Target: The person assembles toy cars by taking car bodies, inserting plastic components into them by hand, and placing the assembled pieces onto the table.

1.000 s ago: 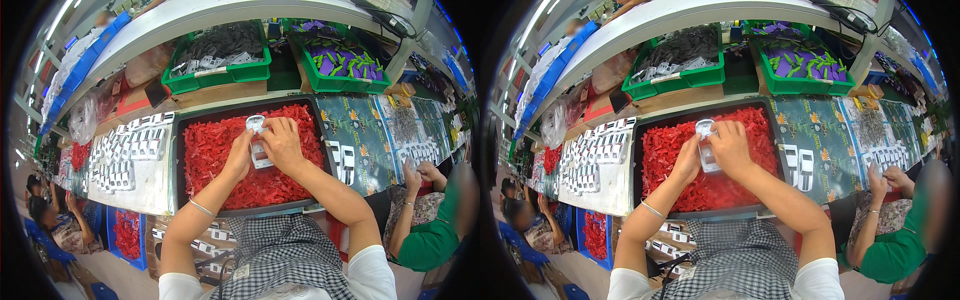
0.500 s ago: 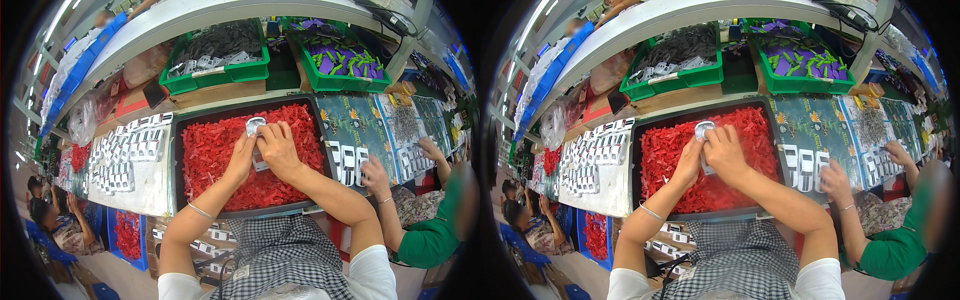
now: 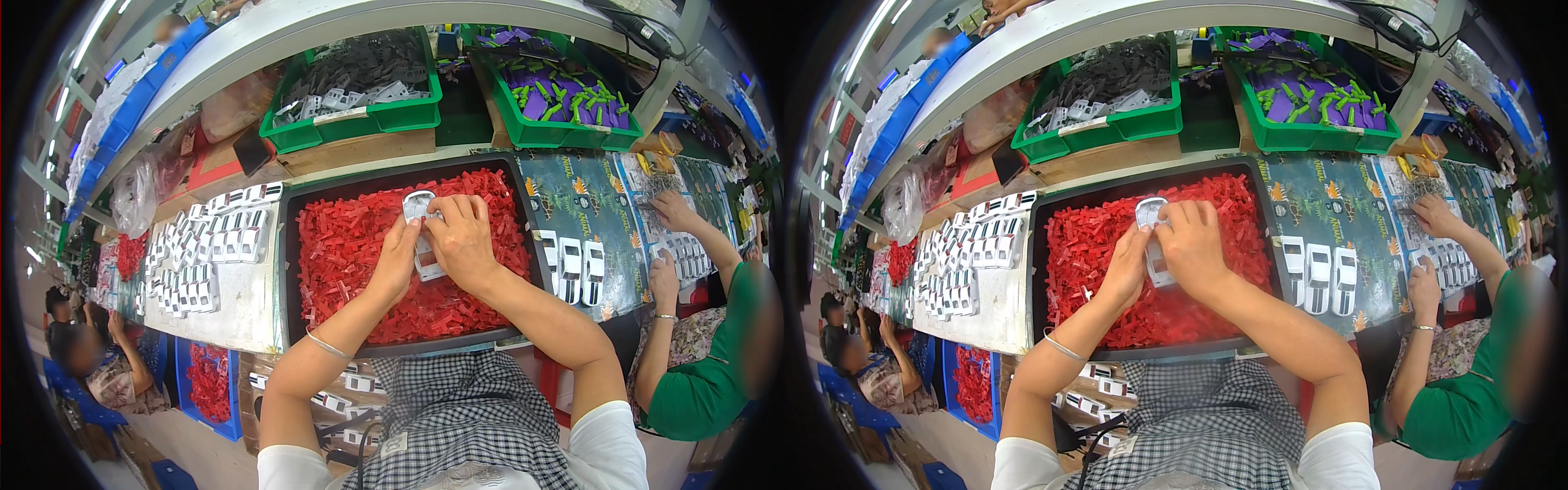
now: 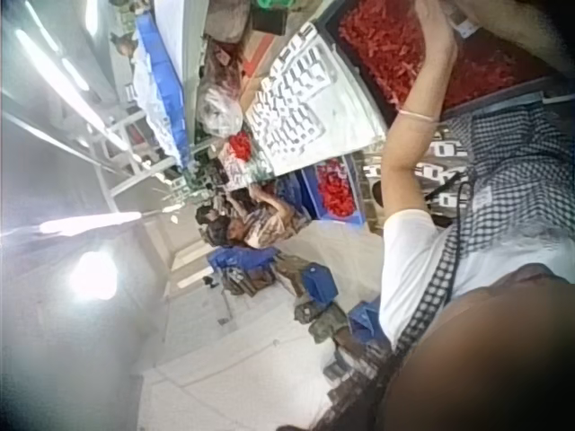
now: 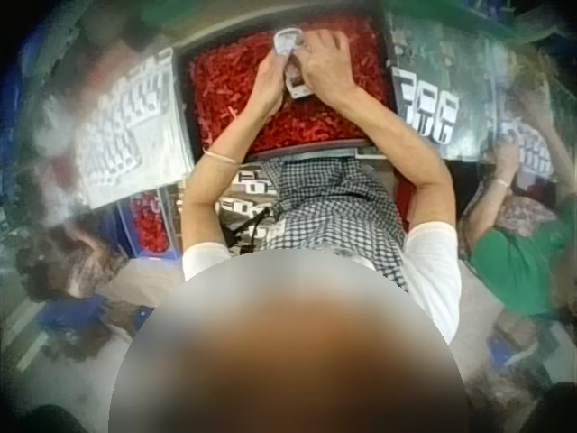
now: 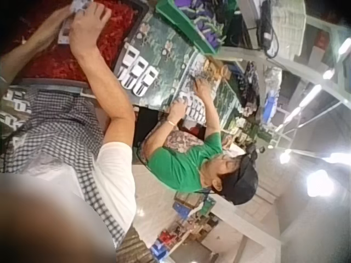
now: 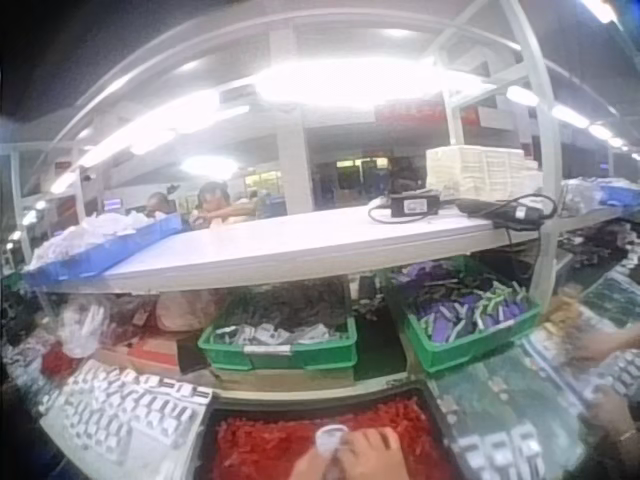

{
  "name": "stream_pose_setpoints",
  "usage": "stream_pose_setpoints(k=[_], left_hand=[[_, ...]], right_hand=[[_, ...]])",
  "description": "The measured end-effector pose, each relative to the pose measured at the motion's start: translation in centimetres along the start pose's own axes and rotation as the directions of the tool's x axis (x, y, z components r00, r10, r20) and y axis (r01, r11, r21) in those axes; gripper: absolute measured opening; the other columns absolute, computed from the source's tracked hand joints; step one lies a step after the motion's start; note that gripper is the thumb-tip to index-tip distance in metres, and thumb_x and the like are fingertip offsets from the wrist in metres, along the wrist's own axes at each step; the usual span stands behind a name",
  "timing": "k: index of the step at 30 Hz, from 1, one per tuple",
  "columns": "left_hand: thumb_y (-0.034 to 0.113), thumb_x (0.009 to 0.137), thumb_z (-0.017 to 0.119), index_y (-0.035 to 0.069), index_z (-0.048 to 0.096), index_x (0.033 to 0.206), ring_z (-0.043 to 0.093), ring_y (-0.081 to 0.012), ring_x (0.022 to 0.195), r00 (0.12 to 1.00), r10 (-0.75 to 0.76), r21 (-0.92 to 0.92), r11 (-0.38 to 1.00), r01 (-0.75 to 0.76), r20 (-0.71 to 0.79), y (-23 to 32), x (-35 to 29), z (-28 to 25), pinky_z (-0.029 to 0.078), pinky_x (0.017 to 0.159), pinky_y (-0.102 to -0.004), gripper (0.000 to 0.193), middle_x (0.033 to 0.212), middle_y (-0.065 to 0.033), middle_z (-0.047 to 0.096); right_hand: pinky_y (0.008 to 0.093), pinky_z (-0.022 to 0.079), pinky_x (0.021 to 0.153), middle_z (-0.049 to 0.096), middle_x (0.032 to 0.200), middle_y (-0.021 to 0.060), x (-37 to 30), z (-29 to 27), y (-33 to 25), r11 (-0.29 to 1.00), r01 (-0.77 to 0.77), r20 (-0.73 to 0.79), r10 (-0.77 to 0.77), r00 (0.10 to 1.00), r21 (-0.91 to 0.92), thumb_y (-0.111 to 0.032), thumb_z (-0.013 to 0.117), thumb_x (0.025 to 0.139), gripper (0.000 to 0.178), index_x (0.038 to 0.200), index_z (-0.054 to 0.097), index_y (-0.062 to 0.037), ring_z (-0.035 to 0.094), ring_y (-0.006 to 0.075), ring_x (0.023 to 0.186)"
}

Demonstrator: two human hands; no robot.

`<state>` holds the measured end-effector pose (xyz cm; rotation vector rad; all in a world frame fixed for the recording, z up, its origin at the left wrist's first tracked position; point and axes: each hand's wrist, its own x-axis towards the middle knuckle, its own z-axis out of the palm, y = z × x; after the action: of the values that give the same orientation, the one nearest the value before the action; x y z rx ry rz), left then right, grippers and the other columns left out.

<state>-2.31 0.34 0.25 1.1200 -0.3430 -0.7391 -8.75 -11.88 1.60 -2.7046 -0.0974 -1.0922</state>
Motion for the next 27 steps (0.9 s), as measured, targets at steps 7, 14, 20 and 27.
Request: stream_pose_setpoints(k=[7, 14, 20, 27], left_hand=[[0.017, 0.100, 0.042, 0.005, 0.053, 0.117, 0.056, -0.0109, 0.092, 0.994, 0.095, 0.208, 0.973, -0.104, 0.052, -0.7, 0.5, -0.7, 0.050, 0.076, -0.0297, 0.023, 0.104, -0.0034, 0.059], [0.015, 0.099, 0.046, 0.002, 0.055, 0.112, 0.057, -0.0075, 0.080, 1.000, 0.021, 0.186, 0.982, -0.020, -0.004, -0.4, 0.5, -0.6, 0.049, 0.064, -0.0262, 0.020, 0.094, -0.0021, 0.061], [0.015, 0.097, 0.051, 0.003, 0.059, 0.107, 0.056, -0.0067, 0.072, 0.995, 0.104, 0.290, 0.952, -0.101, 0.003, -0.9, 0.6, -1.2, 0.048, 0.061, -0.0243, 0.018, 0.082, -0.0005, 0.060], [0.013, 0.095, 0.052, 0.001, 0.060, 0.104, 0.054, -0.0061, 0.066, 0.989, 0.150, 0.395, 0.908, -0.141, 0.008, -1.4, 0.6, -1.3, 0.045, 0.054, -0.0242, 0.018, 0.078, 0.0009, 0.059]], right_hand=[[0.0421, 0.035, 0.087, 0.057, 0.102, 0.0066, 0.2, -0.4, 0.4, 0.998, -0.020, -0.043, 0.023, 0.999, 0.059, -0.007, 0.072, 0.067, 0.018, 0.082, 0.063, -0.0056, 0.052, 0.0255, 0.097], [0.0419, 0.040, 0.091, 0.054, 0.116, 0.0117, 0.8, -1.4, 0.1, 0.916, -0.302, 0.050, 0.300, 0.953, 0.264, -0.007, 0.077, 0.064, 0.053, 0.113, 0.057, -0.0082, 0.052, 0.0299, 0.108], [0.0316, 0.050, 0.079, 0.062, 0.109, 0.0123, 0.7, -0.8, 2.1, 0.604, -0.468, 0.353, 0.309, 0.883, 0.645, -0.004, 0.067, 0.075, 0.049, 0.122, 0.053, -0.0017, 0.062, 0.0181, 0.092], [0.0215, 0.049, 0.065, 0.064, 0.102, 0.0093, 0.3, 0.2, 2.5, 0.497, -0.538, 0.404, 0.358, 0.842, 0.681, -0.001, 0.064, 0.076, 0.042, 0.117, 0.055, 0.0021, 0.060, 0.0085, 0.081]])
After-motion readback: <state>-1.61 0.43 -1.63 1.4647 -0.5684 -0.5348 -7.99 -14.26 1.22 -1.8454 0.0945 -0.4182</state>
